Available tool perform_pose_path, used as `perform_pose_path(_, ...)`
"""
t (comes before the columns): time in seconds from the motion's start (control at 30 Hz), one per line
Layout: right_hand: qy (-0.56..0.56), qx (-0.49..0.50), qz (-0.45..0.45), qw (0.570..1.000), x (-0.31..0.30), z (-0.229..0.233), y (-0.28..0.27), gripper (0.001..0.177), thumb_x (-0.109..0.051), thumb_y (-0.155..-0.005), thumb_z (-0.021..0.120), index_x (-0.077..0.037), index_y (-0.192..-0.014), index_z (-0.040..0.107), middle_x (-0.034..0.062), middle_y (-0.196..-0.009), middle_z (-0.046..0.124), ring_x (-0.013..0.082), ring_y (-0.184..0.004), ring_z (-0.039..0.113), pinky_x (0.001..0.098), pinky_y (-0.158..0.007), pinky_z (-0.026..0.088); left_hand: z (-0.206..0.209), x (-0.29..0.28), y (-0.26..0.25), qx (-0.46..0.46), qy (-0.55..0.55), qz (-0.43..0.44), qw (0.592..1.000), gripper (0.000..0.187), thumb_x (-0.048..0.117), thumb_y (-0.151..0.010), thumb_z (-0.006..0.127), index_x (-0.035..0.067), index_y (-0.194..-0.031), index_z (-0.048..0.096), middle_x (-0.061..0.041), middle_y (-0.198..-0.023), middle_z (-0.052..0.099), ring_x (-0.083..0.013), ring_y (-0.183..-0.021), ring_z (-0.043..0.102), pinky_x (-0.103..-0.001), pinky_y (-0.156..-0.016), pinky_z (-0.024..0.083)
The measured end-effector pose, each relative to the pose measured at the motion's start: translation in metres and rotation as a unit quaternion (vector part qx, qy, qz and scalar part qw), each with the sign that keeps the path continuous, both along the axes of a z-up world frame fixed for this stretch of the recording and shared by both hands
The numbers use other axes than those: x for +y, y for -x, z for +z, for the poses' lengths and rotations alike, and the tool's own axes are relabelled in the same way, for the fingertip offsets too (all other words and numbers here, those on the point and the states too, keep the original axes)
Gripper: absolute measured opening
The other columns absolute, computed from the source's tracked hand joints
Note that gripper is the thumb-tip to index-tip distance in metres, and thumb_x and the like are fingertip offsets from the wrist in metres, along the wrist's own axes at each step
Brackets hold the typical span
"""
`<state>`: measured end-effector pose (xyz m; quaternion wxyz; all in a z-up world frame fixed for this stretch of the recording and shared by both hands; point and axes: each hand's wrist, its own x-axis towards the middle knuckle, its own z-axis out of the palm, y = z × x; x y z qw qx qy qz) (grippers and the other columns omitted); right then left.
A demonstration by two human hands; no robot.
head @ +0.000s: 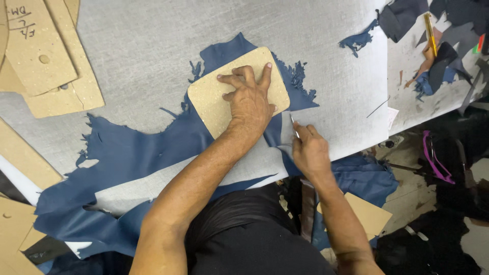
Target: The person uses a cardboard pattern and a rotary cutter to cut shapes from a blue fabric sheet on a table. They repeatedly place the pattern, cut around it, remove the cut piece, and reposition the fabric to continue cutting.
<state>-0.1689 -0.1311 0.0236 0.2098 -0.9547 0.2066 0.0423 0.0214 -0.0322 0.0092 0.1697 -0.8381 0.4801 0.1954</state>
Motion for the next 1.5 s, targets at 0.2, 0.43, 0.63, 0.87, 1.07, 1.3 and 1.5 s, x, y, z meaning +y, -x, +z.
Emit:
perform_pose_path(0.2,0.224,0.186,0.106,0.951,-0.046,0.030,-0.027,0.034,-0.001,-0.098,0.059,-0.008,-0.128,0.072,0.0104,-0.093,0.067,0.0219,-0.066,0.065,0.0353,-0.058,0.056,-0.041,0.025,-0.016,0.062,0.096,-0.007,0.993,0.072,0.045,-0.092,0.054,0.015,-0.155,0.036,-0.031,-0.131,0.052,-0.0457,-0.108,0.062,-0.039,-0.069,0.064)
perform_pose_path(0.43,0.171,0.326,0.406,0.836,0.010,0.071,-0.015,0.048,0.001,-0.100,0.058,-0.002,-0.148,0.060,0.0125,-0.089,0.066,0.0197,-0.054,0.063,0.0339,-0.046,0.055,-0.072,0.056,-0.097,0.265,0.238,0.058,0.933,0.042,0.038,-0.099,0.059,0.013,-0.133,0.063,-0.018,-0.126,0.065,-0.0321,-0.111,0.064,-0.044,-0.095,0.052)
perform_pose_path(0.63,-0.237,-0.032,-0.040,0.970,0.126,-0.021,-0.102,0.036,-0.009,-0.089,0.071,-0.003,-0.125,0.069,0.0108,-0.080,0.065,0.0228,-0.064,0.067,0.0333,-0.060,0.054,-0.076,0.048,-0.120,0.194,0.245,-0.050,0.949,0.025,0.027,-0.094,0.067,0.025,-0.118,0.072,-0.015,-0.110,0.069,-0.0298,-0.103,0.069,-0.040,-0.083,0.057)
perform_pose_path(0.87,-0.123,-0.123,0.014,0.985,0.151,-0.080,-0.148,0.015,-0.003,-0.088,0.070,0.002,-0.101,0.067,0.0219,-0.093,0.066,0.0417,-0.083,0.066,0.0504,-0.073,0.052,-0.086,0.036,-0.109,0.170,0.187,-0.078,0.964,0.050,0.004,-0.087,0.067,0.037,-0.124,0.068,-0.007,-0.089,0.071,-0.0209,-0.089,0.072,-0.033,-0.073,0.058)
perform_pose_path(1.07,-0.133,-0.077,0.081,0.985,0.148,-0.046,-0.105,0.015,0.000,-0.089,0.067,0.004,-0.104,0.065,0.0226,-0.095,0.066,0.0419,-0.084,0.066,0.0495,-0.074,0.053,-0.090,0.027,-0.089,0.171,0.117,-0.066,0.976,0.063,0.002,-0.085,0.067,0.038,-0.136,0.058,-0.005,-0.083,0.070,-0.0172,-0.081,0.071,-0.032,-0.069,0.059)
perform_pose_path(1.3,-0.125,0.026,0.072,0.989,0.133,-0.003,-0.004,0.032,-0.001,-0.089,0.070,-0.001,-0.121,0.070,0.0147,-0.092,0.067,0.0287,-0.068,0.067,0.0379,-0.059,0.056,-0.049,0.046,-0.071,0.147,0.107,-0.087,0.980,0.089,0.007,-0.077,0.081,0.018,-0.156,0.043,-0.011,-0.105,0.068,-0.0238,-0.101,0.065,-0.036,-0.077,0.056)
perform_pose_path(1.5,0.039,-0.122,0.217,0.968,0.078,-0.011,-0.031,0.021,-0.002,-0.095,0.072,-0.012,-0.114,0.073,0.0041,-0.105,0.067,0.0232,-0.082,0.068,0.0354,-0.068,0.053,-0.024,0.060,-0.035,-0.010,-0.017,-0.118,0.993,0.119,0.030,-0.071,0.085,0.014,-0.166,0.016,-0.035,-0.117,0.053,-0.0339,-0.094,0.054,-0.038,-0.073,0.054)
